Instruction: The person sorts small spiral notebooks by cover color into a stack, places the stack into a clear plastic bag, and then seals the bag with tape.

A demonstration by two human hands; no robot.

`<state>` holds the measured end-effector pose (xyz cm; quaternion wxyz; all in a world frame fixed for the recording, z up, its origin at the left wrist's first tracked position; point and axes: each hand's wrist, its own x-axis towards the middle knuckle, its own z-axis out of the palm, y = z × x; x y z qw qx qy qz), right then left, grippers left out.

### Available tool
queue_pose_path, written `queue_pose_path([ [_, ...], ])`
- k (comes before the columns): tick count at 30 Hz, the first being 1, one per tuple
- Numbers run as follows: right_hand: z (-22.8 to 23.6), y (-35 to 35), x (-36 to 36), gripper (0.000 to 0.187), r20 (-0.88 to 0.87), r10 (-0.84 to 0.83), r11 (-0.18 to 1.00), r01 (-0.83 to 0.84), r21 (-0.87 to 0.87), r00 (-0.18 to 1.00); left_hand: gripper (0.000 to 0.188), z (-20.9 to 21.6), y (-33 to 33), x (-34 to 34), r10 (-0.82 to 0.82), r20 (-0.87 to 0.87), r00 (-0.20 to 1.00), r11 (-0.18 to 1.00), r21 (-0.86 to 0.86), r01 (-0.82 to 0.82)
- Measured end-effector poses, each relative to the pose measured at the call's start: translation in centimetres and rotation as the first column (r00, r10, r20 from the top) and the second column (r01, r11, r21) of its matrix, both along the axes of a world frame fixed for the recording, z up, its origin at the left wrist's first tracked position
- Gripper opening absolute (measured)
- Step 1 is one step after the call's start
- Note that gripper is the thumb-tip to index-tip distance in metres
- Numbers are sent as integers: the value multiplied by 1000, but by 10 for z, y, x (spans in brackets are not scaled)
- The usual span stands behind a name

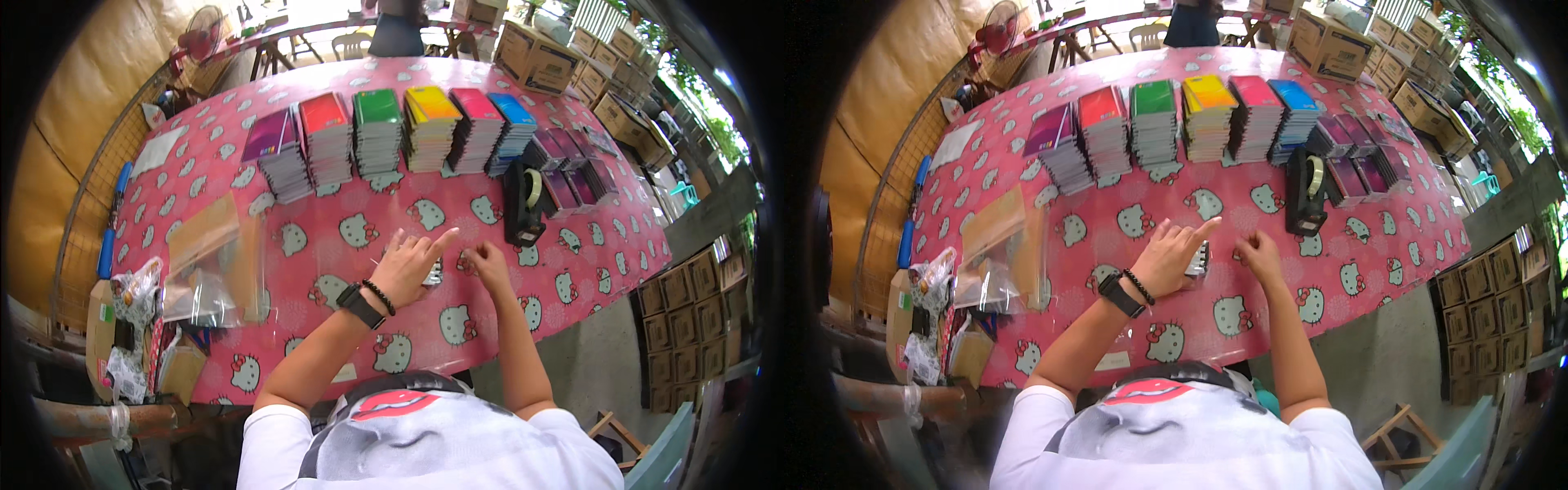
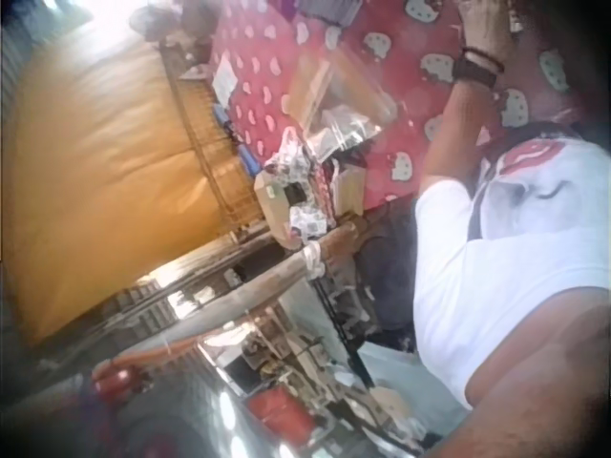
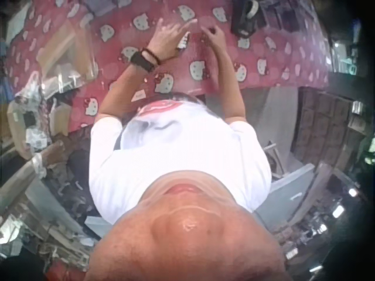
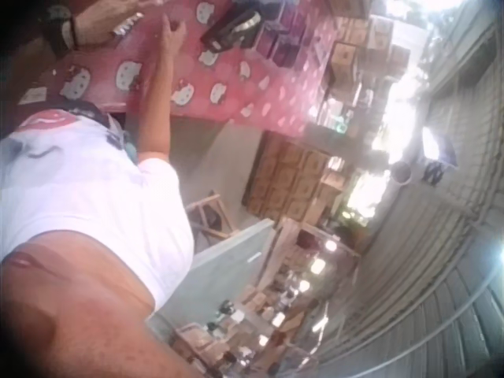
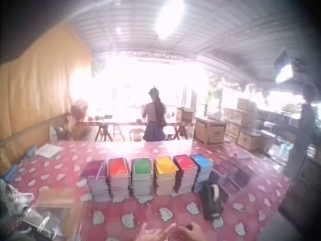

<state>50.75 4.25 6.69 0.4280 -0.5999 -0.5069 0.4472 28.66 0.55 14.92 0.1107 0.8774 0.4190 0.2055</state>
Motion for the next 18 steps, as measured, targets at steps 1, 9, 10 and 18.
queue_pose_path([
  [1, -15, -4, 17, 17, 13, 32, 996, -32, 78, 999, 101, 7, 4, -1, -64, 162, 985, 998, -14, 67],
  [9, 34, -58, -33, 67, -285, 428, 900, -433, 47, 858, 114, -47, -8, -33, 126, 789, 602, 931, -303, 203],
  [10, 35, -53, -37, 70, -288, 448, 894, -427, 135, 846, 114, -41, -4, -26, 61, 711, 701, 961, -230, 150],
  [18, 88, -19, -52, 32, -59, 388, 909, -372, 187, 920, 92, 1, 4, -32, 333, 720, 609, 943, -246, -225],
])
